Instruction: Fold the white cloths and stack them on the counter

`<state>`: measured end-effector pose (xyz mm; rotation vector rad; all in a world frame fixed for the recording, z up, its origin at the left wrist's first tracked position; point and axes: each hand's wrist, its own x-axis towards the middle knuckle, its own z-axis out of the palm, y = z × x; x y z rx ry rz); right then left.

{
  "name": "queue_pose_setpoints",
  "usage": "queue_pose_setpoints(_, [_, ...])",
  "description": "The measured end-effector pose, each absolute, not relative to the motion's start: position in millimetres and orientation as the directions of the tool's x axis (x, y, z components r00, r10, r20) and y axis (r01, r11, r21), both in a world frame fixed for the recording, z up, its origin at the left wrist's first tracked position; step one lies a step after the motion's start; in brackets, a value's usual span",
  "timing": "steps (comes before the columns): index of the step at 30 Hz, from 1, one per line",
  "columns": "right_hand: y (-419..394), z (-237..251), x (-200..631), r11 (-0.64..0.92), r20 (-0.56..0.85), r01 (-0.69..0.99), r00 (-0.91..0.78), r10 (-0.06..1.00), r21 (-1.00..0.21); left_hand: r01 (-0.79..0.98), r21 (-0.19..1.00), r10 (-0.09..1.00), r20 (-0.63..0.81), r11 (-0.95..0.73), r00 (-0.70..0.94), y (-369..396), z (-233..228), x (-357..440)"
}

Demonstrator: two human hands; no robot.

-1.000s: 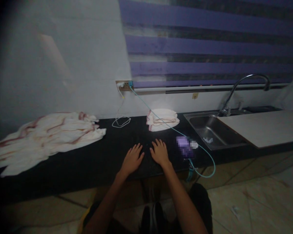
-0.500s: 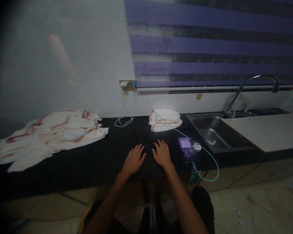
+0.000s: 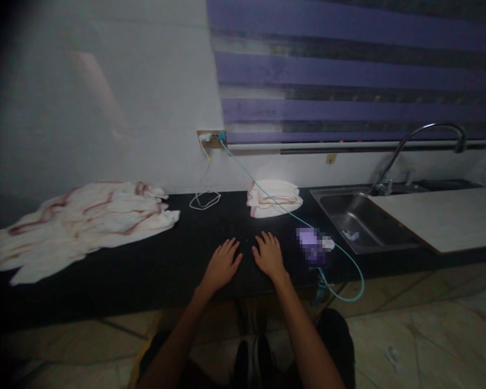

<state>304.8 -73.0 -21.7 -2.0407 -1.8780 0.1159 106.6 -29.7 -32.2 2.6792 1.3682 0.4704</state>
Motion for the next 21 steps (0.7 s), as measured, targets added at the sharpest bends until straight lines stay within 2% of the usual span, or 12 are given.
queue_pose_setpoints(21, [-74.5,-20.2,305.1,-0.048,0.183,0.944,0.113,0.977,-0.327,0.776,0.228,0.807,0.225,-0.588,0.546,-33.2,-25.9,107.3])
